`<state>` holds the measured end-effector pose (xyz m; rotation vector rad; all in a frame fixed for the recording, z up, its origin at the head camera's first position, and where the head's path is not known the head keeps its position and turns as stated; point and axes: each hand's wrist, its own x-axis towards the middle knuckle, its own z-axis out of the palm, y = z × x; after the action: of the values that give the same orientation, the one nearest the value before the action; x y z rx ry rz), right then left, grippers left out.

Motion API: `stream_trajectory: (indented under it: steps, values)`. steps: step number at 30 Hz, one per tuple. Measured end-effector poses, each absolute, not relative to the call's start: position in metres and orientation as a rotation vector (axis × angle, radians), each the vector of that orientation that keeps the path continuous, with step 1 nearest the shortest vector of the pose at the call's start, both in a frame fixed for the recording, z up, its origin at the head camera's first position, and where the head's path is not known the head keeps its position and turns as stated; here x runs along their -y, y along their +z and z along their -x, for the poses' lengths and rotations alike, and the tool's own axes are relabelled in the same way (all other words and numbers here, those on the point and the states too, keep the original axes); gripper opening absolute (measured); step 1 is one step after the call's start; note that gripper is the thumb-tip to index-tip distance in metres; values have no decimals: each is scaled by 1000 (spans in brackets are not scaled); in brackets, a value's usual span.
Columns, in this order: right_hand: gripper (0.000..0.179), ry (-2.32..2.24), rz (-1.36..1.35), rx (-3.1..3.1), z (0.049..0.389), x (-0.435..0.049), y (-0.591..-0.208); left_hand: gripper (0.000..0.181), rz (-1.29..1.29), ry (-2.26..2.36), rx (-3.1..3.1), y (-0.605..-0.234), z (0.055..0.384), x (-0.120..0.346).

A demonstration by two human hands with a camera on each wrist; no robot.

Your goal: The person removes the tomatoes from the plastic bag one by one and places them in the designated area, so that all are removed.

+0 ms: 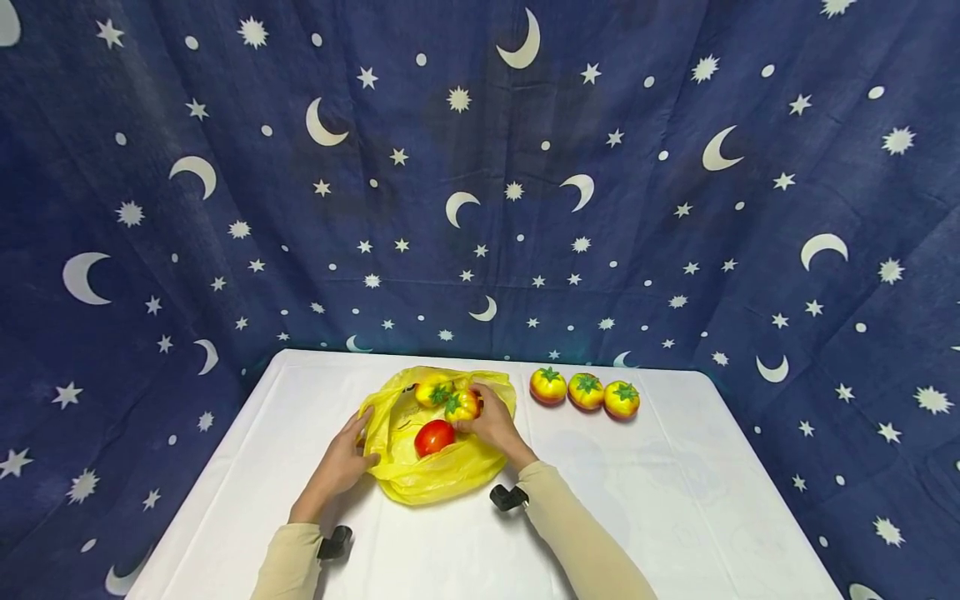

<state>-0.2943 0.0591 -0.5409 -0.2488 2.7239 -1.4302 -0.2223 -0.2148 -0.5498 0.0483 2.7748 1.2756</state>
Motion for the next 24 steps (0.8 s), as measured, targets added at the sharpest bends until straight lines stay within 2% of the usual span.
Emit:
stream_trajectory:
  steps: [6,24]
  values:
    - [74,-1442,347,-2750,292,-62,-541,90,-22,1285,-2775,-549,222,213]
    - [74,-1537,339,-2699,267,-80,-514,90,-20,1271,-2793,-548,221,212]
